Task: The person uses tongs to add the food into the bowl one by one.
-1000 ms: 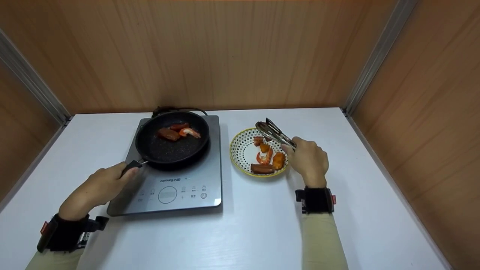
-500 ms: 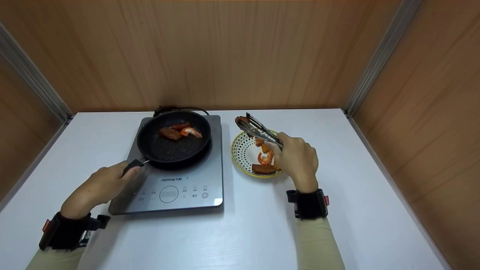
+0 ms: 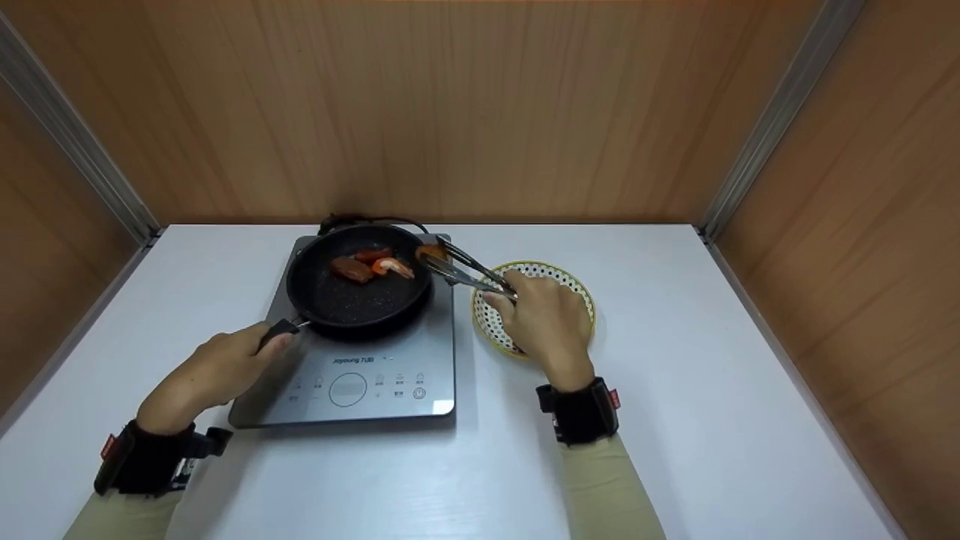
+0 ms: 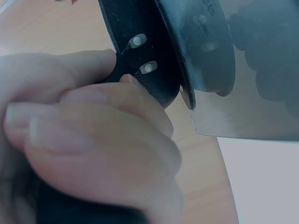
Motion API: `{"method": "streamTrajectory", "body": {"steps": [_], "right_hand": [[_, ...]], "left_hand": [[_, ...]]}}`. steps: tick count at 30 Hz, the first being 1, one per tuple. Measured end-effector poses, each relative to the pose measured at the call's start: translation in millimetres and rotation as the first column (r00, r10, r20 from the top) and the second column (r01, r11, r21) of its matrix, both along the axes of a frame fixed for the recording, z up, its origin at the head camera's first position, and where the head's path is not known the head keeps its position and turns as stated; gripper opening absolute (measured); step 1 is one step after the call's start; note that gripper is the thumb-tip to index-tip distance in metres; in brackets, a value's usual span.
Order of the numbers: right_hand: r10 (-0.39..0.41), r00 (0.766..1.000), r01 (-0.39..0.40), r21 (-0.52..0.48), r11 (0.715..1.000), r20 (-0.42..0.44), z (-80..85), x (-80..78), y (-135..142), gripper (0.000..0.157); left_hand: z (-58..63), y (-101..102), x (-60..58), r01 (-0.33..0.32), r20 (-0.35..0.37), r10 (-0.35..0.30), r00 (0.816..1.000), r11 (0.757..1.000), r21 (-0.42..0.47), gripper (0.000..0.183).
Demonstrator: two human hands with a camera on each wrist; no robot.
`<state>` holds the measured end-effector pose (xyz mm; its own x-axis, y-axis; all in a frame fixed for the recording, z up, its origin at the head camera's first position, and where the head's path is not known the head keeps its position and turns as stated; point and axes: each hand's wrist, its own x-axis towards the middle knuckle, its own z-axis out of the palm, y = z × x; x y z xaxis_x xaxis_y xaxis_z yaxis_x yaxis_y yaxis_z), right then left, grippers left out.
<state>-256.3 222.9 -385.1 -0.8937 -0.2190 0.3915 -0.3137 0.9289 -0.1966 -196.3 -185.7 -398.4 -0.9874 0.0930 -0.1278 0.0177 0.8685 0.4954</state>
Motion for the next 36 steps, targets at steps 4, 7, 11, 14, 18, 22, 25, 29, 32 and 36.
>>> {"method": "streamTrajectory", "body": {"steps": [4,7,11,14,18,22,25,29,32,36], "right_hand": [[0.049,0.998,-0.047,0.048,0.998,-0.038,5.9,-8.0,-21,0.034],[0.083,0.995,-0.078,0.11,0.991,-0.047,11.2,-17.2,-37,0.037],[0.115,0.993,-0.109,0.2,0.974,-0.018,14.3,-28.5,-56,0.039],[0.137,0.991,-0.132,0.266,0.955,0.001,15.0,-36.2,-66,0.038],[0.152,0.988,-0.143,0.345,0.927,0.002,16.4,-46.1,-74,0.038],[0.163,0.987,-0.154,0.383,0.911,0.01,15.3,-53.3,-77,0.037],[0.171,0.985,-0.165,0.383,0.909,0.019,13.7,-56.4,-78,0.035],[0.175,0.984,-0.173,0.375,0.91,0.03,12.6,-60.8,-80,0.035],[0.175,0.984,-0.176,0.377,0.909,0.036,12.7,-63.6,-81,0.035],[0.185,0.982,-0.184,0.387,0.903,0.035,14.2,-65.3,-81,0.036]], "left_hand": [[0.4,1,-1.2,-0.008,0.008,0.008,1.0,1.0,0.003,0.039],[1.1,1,-1.3,-0.009,0.01,0.009,1.0,1.0,0.005,0.04],[0.9,1,-1.1,0.004,0.006,-0.004,1.0,1.0,0.007,0.04],[0.7,0,-1.2,0.005,0.002,-0.005,1.0,1.0,0.004,0.04],[1.0,1,-1.4,0.001,0.0,-0.001,1.0,1.0,0.002,0.04],[0.1,1,-2.4,0.003,-0.001,-0.003,1.0,1.0,0.009,0.042],[-0.5,1,-2.7,0.002,-0.006,-0.002,1.0,1.0,0.01,0.043],[0.0,1,-2.6,-0.001,-0.011,0.001,1.0,1.0,0.008,0.041],[0.3,1,-1.9,-0.003,-0.014,0.003,1.0,1.0,0.002,0.039],[-0.2,2,-0.7,-0.006,-0.016,0.006,1.0,1.0,0.0,0.037]]}}
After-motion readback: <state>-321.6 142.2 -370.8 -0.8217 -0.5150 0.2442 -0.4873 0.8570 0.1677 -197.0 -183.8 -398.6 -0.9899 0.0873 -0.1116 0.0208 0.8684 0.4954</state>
